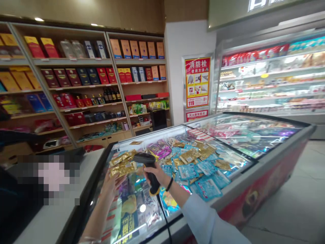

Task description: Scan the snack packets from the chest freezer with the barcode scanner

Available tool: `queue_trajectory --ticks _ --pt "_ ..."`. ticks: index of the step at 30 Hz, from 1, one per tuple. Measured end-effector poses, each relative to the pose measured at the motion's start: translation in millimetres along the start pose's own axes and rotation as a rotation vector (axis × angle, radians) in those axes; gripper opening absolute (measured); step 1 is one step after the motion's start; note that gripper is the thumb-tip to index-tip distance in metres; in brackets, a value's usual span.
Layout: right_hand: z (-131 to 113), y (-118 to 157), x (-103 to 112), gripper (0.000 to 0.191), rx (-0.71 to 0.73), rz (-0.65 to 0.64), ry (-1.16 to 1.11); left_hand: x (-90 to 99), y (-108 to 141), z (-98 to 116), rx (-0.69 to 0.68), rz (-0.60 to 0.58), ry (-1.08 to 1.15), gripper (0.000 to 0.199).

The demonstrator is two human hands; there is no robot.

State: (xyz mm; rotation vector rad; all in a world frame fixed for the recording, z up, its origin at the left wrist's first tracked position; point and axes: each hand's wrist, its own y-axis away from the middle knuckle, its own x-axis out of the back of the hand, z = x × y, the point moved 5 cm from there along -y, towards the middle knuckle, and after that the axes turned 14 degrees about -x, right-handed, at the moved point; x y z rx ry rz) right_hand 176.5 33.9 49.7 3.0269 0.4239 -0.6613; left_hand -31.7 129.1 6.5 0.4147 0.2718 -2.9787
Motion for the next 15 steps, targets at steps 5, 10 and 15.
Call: queue_trajectory --ticks 5,10,15 --pt "-39.5 37.0 17.2 0.032 0.043 0.047 0.001 -72.4 24.8 9.8 0.029 -0.165 0.078 0.048" --pt "-88.1 91.7 55.9 0.030 0.162 0.188 -0.002 -182.7 60.7 25.5 0.092 -0.387 0.124 0.053" --pt "-110.1 144.3 106.0 0.030 0.219 0.384 0.001 -280.0 97.6 11.4 0.057 -0.560 0.142 0.068"
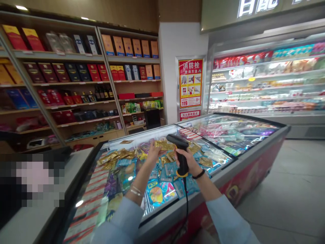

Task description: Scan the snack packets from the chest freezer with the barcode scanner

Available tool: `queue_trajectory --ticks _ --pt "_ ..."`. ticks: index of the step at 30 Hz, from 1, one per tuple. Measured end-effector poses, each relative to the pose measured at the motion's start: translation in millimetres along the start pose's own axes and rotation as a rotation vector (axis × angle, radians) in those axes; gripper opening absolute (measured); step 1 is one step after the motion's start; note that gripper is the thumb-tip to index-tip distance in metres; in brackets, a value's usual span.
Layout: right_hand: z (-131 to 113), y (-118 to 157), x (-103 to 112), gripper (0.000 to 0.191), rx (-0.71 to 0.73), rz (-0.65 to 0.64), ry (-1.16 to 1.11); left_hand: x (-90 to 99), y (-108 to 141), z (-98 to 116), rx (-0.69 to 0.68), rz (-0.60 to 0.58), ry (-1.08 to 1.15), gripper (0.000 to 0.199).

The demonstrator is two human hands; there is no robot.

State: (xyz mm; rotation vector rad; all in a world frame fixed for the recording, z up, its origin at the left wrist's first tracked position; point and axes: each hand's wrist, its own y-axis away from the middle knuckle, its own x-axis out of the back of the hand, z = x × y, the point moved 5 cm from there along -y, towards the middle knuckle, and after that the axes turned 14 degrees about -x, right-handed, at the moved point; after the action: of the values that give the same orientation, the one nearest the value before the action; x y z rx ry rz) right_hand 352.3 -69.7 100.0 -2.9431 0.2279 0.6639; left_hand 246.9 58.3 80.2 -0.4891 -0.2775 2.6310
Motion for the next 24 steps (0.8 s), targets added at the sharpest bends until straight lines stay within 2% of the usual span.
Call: queue_trajectory --ticks 1,3,6,9,12,14,20,24 --pt "-2.3 5.1 13.5 0.030 0.007 0.044 0.004 -11.9 -1.2 -8.5 -0.014 -0.007 -0.065 0.071" --pt "-4.1 15.6 41.1 0.032 0.014 0.131 0.011 -25.8 -0.5 -21.8 -0.096 0.000 -0.336 0.074" --pt "-2.2 30.2 85.7 0.035 0.035 0.268 -0.024 -33.7 7.7 -34.0 -0.233 -0.033 -0.847 0.062" --pt "6.4 37.6 127.6 0.036 -0.003 0.350 -0.126 -33.4 17.1 -45.3 -0.241 -0.130 -1.087 0.045" --pt "17.9 37.2 158.1 0.038 -0.052 0.406 -0.187 -28.0 20.3 -51.2 -0.214 -0.171 -1.114 0.045" --pt "25.9 34.4 169.4 0.037 -0.080 0.419 -0.208 -24.3 19.4 -52.4 -0.208 -0.173 -1.100 0.047" --pt "42.9 28.2 179.3 0.033 -0.120 0.415 -0.209 -20.3 19.0 -60.0 -0.205 -0.124 -1.046 0.048" --pt "43.9 28.7 181.5 0.033 -0.157 0.425 -0.190 -20.8 14.2 -60.8 -0.219 -0.082 -0.945 0.046"
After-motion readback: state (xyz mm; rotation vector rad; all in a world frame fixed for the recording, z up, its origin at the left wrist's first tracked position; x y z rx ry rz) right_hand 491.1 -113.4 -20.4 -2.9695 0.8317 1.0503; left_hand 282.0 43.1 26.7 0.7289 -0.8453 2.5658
